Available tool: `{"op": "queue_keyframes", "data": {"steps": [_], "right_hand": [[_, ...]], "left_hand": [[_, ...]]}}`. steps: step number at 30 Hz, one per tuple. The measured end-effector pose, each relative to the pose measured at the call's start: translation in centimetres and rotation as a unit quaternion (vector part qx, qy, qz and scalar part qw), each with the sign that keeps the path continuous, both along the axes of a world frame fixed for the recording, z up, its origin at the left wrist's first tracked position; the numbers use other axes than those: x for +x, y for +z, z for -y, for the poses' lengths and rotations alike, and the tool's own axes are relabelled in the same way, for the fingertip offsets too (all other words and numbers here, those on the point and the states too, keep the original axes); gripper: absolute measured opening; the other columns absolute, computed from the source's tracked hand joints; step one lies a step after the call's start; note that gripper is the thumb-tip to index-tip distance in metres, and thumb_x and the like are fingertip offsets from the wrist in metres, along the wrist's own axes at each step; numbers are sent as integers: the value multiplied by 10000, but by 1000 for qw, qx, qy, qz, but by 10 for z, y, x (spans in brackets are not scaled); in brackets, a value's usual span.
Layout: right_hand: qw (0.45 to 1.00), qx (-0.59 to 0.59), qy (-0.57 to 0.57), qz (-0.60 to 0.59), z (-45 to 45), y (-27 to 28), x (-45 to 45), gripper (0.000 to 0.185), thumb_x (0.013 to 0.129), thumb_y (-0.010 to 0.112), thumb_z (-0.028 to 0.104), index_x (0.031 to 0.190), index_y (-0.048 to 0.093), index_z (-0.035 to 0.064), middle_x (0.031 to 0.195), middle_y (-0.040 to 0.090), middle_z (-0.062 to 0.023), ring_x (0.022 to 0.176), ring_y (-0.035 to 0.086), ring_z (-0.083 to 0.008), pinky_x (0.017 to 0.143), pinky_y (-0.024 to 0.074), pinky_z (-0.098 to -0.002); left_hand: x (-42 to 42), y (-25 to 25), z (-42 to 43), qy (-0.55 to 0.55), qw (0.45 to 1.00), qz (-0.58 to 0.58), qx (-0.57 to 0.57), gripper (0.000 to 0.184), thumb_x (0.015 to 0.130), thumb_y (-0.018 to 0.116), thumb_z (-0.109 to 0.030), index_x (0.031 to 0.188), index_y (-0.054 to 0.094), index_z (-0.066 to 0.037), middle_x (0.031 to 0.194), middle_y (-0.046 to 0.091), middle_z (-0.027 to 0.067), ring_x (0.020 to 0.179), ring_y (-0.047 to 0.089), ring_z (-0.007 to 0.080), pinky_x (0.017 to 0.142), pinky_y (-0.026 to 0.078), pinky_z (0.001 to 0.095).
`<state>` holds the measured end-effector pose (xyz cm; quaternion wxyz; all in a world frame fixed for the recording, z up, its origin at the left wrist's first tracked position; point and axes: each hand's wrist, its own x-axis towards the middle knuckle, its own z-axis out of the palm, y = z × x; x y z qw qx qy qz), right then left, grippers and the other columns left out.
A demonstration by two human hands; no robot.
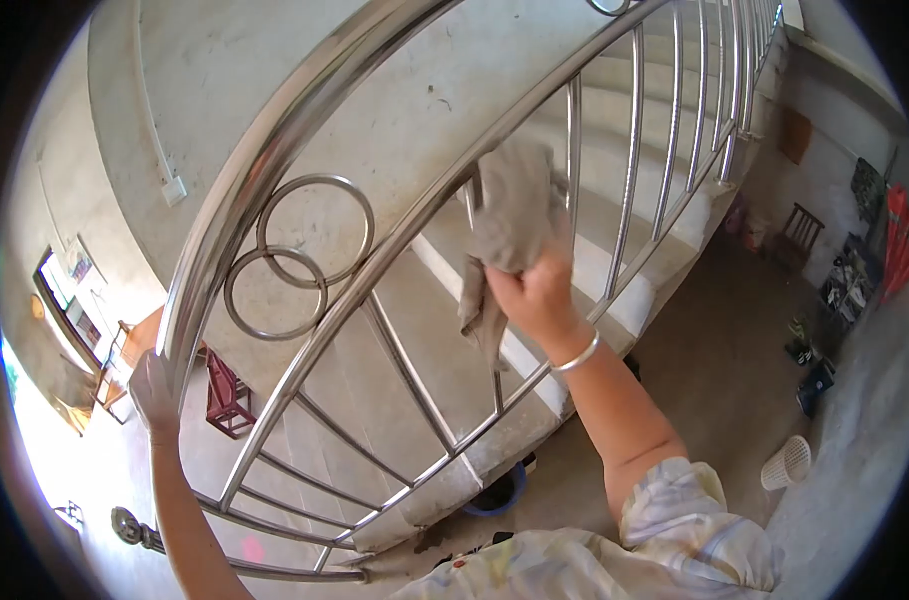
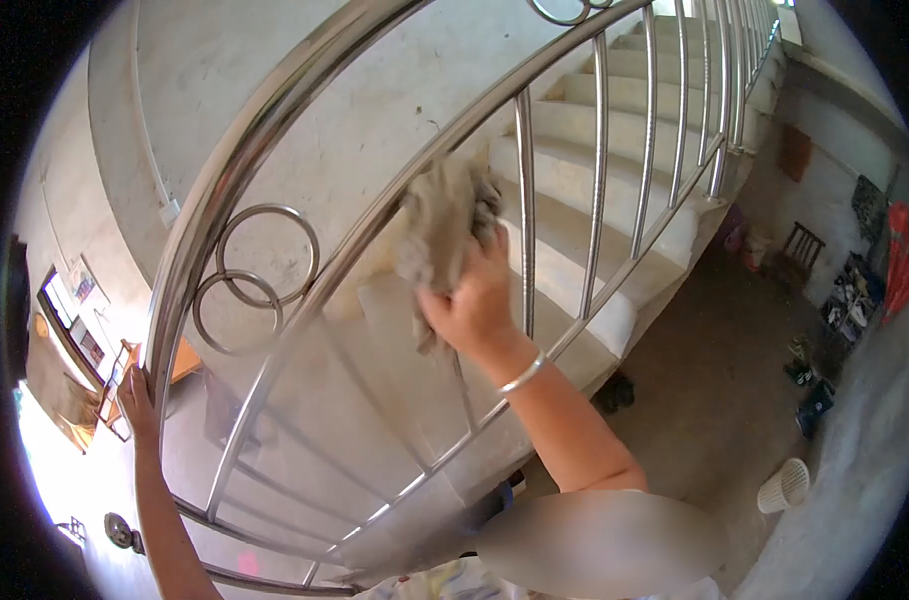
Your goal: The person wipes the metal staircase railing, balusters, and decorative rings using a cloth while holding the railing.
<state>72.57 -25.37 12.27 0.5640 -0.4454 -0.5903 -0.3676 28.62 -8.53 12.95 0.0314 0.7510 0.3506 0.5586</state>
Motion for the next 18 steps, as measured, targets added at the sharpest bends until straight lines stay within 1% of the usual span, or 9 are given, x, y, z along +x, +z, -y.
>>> {"op": "queue_keyframes", "data": {"steps": [1,4,6,7,8,10,12,14,18], "right_hand": [[998,28,-21,57,-2,18,-8,371,661,608,130,1001,542,-2,965,528,-183,956,456,-399,859,342,-510],[998,32,-58,24,-15,41,-33,322,645,600,147,938,564,20,975,537,-158,1003,451,-373,924,286,-546],[988,9,-75,137,-31,36,-27,251,633,589,125,866,581,32,986,547,-156,1040,450,-349,983,242,-543],[988,2,-24,153,-33,37,-16,196,630,582,95,823,607,66,1035,551,-135,1043,475,-309,1017,202,-543],[988,7,-24,156,-31,43,1,196,630,582,95,823,607,66,1035,551,-135,1043,475,-309,1017,202,-543],[953,-37,-15,301,-22,59,35,180,629,580,77,800,624,113,1056,560,-99,1015,508,-276,1033,197,-528],[951,-30,-14,309,-17,76,47,190,621,591,63,786,632,150,1066,567,-65,998,527,-247,1050,182,-510],[926,-112,-59,354,-10,96,55,213,628,599,53,812,632,156,1066,572,-52,1002,525,-244,1057,176,-497],[908,-126,-32,399,-13,121,70,266,647,603,32,882,621,155,950,583,-32,962,540,-199,1048,201,-490]], "left_hand": [[0,0,0,6,1000,-2,7,324,917,350,-237,685,433,-26,566,320,-24,542,280,61,483,226,247],[-4,-1,-4,-4,1000,2,7,327,917,350,-243,677,427,-36,566,308,-26,538,272,62,475,213,249],[-12,-4,-10,19,999,-17,-21,325,917,355,-248,675,427,-42,558,304,-29,528,266,62,470,203,245],[-12,-5,-12,1,999,3,-34,322,919,354,-250,683,432,-46,546,289,-37,520,252,63,467,195,247],[-13,-4,-14,2,1000,6,-30,322,919,354,-250,683,432,-46,546,289,-37,520,252,63,467,195,247],[-10,-8,-13,1,1000,22,-16,326,921,363,-268,699,455,-48,538,279,-50,502,237,48,454,181,240],[-7,-8,-9,-27,997,53,-41,336,920,377,-291,715,478,-44,540,273,-60,486,225,31,440,167,231],[-11,-7,-11,-9,1000,13,7,340,918,384,-308,738,503,-45,537,273,-63,468,218,21,429,159,220],[-30,-17,-27,19,999,30,-21,341,916,384,-300,776,510,-16,566,287,-45,518,240,47,461,197,233]]}}
